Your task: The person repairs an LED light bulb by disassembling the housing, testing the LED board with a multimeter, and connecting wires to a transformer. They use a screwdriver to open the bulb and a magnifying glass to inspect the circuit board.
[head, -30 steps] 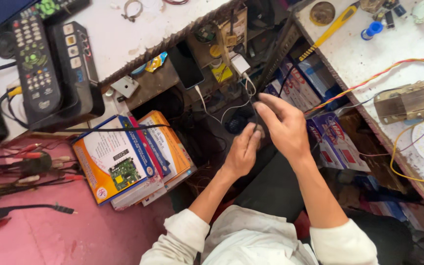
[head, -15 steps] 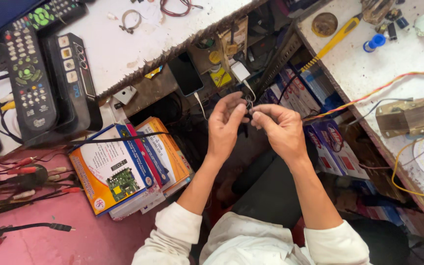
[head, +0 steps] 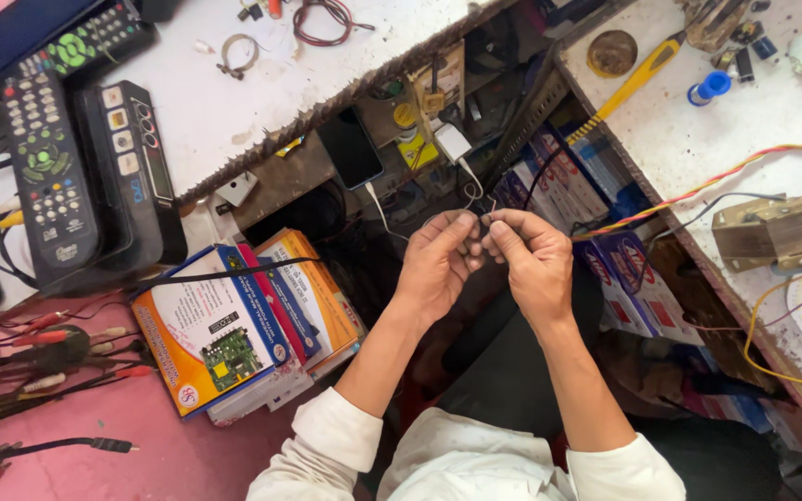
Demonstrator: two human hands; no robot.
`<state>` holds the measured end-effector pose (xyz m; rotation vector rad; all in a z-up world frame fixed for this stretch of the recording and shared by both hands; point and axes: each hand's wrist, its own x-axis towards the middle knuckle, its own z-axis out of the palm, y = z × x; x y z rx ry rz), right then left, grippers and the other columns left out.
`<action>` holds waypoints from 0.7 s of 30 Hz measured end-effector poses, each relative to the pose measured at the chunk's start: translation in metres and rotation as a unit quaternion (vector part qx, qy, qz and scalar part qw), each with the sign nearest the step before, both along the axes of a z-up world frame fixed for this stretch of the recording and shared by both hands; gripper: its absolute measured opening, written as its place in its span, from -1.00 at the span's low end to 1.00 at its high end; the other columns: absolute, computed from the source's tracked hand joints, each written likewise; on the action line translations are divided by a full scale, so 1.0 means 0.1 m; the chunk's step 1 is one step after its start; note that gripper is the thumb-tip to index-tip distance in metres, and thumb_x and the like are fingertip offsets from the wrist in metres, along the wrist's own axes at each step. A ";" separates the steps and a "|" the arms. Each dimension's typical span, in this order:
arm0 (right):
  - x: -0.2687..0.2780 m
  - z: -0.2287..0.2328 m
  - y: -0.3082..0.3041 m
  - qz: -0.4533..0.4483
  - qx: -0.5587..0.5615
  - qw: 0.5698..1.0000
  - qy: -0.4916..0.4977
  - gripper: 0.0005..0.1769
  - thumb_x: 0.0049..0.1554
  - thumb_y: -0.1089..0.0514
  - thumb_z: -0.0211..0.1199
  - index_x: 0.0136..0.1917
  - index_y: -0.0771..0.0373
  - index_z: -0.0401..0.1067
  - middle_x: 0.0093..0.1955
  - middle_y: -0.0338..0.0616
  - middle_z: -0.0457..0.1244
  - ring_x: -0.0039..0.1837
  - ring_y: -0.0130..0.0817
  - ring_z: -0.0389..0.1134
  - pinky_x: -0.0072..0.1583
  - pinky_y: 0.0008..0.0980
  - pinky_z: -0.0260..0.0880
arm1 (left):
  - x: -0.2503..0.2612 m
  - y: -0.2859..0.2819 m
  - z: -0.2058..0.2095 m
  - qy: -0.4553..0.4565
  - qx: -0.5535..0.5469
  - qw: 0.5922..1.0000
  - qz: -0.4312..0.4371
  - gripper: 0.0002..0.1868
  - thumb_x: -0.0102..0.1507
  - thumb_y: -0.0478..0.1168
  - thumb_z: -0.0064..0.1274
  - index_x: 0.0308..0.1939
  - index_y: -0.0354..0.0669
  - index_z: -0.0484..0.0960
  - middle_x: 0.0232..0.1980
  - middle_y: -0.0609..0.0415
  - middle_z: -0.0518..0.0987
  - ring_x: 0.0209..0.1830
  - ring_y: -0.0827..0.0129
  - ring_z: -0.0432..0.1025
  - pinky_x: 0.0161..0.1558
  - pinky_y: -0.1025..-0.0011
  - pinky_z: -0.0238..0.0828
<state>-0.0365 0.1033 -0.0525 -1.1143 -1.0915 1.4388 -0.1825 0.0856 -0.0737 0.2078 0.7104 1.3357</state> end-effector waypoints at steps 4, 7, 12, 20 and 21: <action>0.05 0.00 -0.02 0.009 -0.005 1.000 -0.018 -0.81 0.27 0.24 0.25 0.09 0.39 0.54 -0.19 -0.26 0.38 -0.17 -0.62 0.32 -0.08 -0.60 0.34 | 0.04 -0.01 -0.11 0.096 -0.008 0.995 0.012 -0.84 0.38 -0.22 0.12 -0.13 -0.27 0.61 -0.33 0.14 0.55 -0.41 0.51 0.40 -0.40 0.55 0.34; 0.07 0.02 -0.04 0.006 -0.019 0.999 -0.027 -0.80 0.26 0.22 0.26 0.09 0.39 0.55 -0.20 -0.26 0.38 -0.19 -0.61 0.33 -0.11 -0.60 0.33 | 0.04 0.02 -0.07 0.208 0.027 0.977 0.028 -0.84 0.41 -0.22 0.12 -0.11 -0.29 0.60 -0.34 0.14 0.53 -0.41 0.51 0.38 -0.38 0.54 0.33; 0.10 0.08 -0.09 0.019 -0.014 0.997 -0.068 -0.82 0.25 0.22 0.26 0.03 0.36 0.58 -0.24 -0.28 0.37 -0.20 -0.64 0.31 -0.14 -0.61 0.29 | -0.09 0.04 0.31 0.493 0.209 0.842 0.064 -0.79 0.36 -0.27 0.10 0.04 -0.27 0.54 -0.10 0.10 0.57 -0.09 0.37 0.43 -0.05 0.46 0.41; 0.27 0.36 -0.17 0.103 0.123 0.948 -0.275 -0.86 0.12 0.23 0.30 -0.08 0.32 0.58 -0.19 -0.17 0.40 -0.20 -0.47 0.38 -0.17 -0.42 0.33 | -0.41 0.19 0.68 0.651 0.407 0.616 -0.174 -0.92 0.26 -0.30 0.21 -0.16 -0.11 0.67 -0.16 0.09 0.60 -0.03 0.17 0.49 0.02 0.26 0.47; 0.30 0.39 -0.17 0.115 0.147 0.942 -0.279 -0.87 0.11 0.23 0.29 -0.08 0.31 0.58 -0.19 -0.14 0.40 -0.18 -0.43 0.41 -0.14 -0.39 0.36 | -0.42 0.19 0.68 0.662 0.421 0.592 -0.189 -0.93 0.25 -0.30 0.19 -0.18 -0.12 0.66 -0.17 0.09 0.58 -0.04 0.16 0.48 0.00 0.25 0.46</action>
